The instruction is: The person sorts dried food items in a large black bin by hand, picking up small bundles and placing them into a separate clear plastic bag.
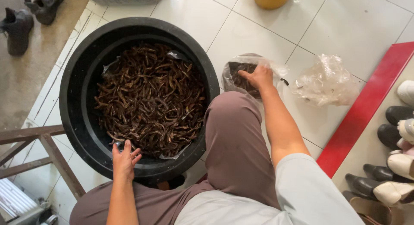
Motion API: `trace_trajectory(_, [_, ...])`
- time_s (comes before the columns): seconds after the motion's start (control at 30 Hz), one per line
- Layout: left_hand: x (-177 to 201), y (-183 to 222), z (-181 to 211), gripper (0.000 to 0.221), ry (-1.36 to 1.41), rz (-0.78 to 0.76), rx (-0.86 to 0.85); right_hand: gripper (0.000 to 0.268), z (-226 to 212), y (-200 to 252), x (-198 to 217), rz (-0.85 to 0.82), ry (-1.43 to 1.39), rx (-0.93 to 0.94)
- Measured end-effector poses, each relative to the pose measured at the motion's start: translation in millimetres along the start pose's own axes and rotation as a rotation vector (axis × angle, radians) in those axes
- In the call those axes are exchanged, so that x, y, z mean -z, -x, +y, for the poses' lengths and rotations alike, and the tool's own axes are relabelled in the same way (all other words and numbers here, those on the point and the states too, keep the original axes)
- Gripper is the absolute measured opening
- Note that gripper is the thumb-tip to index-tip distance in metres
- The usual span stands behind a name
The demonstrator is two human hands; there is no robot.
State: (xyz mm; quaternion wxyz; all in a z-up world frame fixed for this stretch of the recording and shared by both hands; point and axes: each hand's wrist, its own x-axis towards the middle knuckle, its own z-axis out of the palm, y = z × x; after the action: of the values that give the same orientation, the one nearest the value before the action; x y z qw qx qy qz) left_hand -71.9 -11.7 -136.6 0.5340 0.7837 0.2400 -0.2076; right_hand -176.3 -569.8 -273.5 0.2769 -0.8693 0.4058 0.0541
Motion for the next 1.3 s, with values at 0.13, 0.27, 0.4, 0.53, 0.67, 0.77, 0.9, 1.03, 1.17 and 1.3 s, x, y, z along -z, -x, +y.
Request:
trace_trajectory(0.13, [8.6,-4.3,-5.2,0.090,0.052,0.048,0.045,0.118,-5.3,1.0,5.2,0.054,0.048,-0.091])
trace_trajectory(0.27, [5.1,-10.2,-9.1,0.088,0.066,0.022,0.046,0.115,-5.7,-8.2,16.5,-0.057,0.008,-0.043])
trace_trajectory(0.4, [3.7,-14.5,-12.1,0.086,0.077,-0.036,0.016,0.114,-12.9,-2.7,15.9,-0.130,0.120,-0.123])
trace_trajectory(0.53, [6.3,-19.2,-17.3,0.084,0.080,-0.078,0.010,0.108,-27.7,14.8,9.4,0.037,-0.099,-0.117])
trace_trajectory(0.67, [10.7,-22.8,-18.8,0.076,0.062,-0.082,-0.008,0.077,-38.6,20.4,-0.3,0.196,-0.033,0.073])
trace_trajectory(0.77, [10.7,-18.7,-10.4,0.070,0.092,-0.088,-0.042,0.065,-42.1,29.2,-3.5,0.230,-0.081,0.249])
trace_trajectory(0.9, [-2.1,-2.7,20.6,0.066,0.144,-0.144,-0.190,0.044,-42.2,39.0,33.0,0.074,-0.365,0.240])
trace_trajectory(1.03, [-40.7,41.0,77.6,0.062,0.107,-0.248,-0.367,0.040,-62.9,69.4,111.5,-0.030,-0.516,0.245])
trace_trajectory(1.17, [-101.8,86.4,128.3,0.057,0.029,-0.419,-0.511,0.031,-126.6,100.9,169.2,-0.222,-1.003,0.318])
trace_trajectory(1.3, [-155.8,123.2,161.0,0.066,0.196,-0.697,-0.576,0.023,-205.8,122.5,181.3,-0.501,-1.234,0.384])
